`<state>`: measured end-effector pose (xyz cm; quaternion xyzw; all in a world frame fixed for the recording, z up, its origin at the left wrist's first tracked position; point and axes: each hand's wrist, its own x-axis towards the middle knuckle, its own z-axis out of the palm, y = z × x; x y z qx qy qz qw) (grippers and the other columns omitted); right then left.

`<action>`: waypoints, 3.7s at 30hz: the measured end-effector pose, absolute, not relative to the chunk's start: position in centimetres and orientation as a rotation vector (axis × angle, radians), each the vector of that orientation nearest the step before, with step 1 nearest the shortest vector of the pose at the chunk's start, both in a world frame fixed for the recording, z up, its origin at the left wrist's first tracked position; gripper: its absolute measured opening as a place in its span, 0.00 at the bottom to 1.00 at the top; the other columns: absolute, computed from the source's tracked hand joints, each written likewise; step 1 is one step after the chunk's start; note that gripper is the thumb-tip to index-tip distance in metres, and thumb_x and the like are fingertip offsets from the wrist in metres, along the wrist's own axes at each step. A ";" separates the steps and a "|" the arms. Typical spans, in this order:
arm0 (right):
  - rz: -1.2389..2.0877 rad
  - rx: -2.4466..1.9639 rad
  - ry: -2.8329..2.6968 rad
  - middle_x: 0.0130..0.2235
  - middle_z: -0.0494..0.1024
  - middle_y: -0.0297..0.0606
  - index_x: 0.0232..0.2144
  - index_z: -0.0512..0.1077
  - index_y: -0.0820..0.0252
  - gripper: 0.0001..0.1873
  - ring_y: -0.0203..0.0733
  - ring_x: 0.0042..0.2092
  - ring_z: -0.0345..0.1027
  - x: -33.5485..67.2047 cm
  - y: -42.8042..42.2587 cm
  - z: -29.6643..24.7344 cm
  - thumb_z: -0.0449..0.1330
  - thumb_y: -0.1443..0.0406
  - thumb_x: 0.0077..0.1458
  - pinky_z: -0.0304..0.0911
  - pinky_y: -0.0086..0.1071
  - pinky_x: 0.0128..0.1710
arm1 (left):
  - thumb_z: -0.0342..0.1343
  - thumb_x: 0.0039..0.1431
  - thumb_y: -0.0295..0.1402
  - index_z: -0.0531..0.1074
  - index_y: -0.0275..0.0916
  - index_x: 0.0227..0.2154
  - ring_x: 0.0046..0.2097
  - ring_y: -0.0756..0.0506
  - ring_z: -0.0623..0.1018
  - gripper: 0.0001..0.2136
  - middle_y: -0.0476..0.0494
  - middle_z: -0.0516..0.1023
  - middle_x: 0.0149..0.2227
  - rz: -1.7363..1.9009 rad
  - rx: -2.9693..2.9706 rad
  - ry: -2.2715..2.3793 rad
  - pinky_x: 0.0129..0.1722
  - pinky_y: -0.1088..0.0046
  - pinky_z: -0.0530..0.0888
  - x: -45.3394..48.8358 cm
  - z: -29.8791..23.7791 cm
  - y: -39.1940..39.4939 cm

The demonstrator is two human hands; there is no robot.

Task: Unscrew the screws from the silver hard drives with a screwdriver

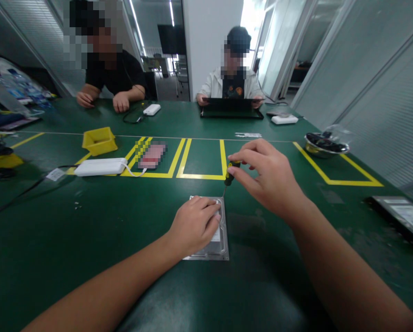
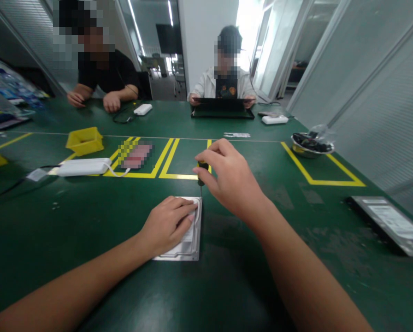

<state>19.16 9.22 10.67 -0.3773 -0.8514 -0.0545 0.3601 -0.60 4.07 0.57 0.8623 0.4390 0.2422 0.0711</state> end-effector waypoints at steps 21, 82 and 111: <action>-0.075 -0.935 -2.132 0.42 0.74 0.41 0.33 0.72 0.60 0.07 0.43 0.41 0.69 19.2 9.5 10.4 0.66 0.64 0.52 0.65 0.36 0.39 | 0.49 0.64 0.30 0.74 0.38 0.51 0.49 0.40 0.74 0.15 0.41 0.78 0.48 0.730 2.609 1.323 0.52 0.57 0.71 -0.6 0.3 4.0; -0.112 -0.885 -2.183 0.36 0.74 0.37 0.37 0.74 0.62 0.06 0.40 0.38 0.68 19.0 10.0 9.8 0.62 0.66 0.57 0.63 0.33 0.39 | 0.51 0.62 0.28 0.74 0.37 0.52 0.49 0.40 0.74 0.17 0.41 0.77 0.48 0.713 2.626 1.343 0.52 0.58 0.71 -0.6 0.2 4.0; 0.045 -0.890 -2.009 0.39 0.80 0.38 0.38 0.74 0.62 0.09 0.38 0.38 0.73 18.8 9.7 9.4 0.59 0.72 0.53 0.69 0.30 0.37 | 0.50 0.63 0.29 0.74 0.37 0.52 0.49 0.40 0.74 0.16 0.41 0.77 0.48 0.705 2.631 1.345 0.52 0.57 0.71 -0.6 0.1 4.0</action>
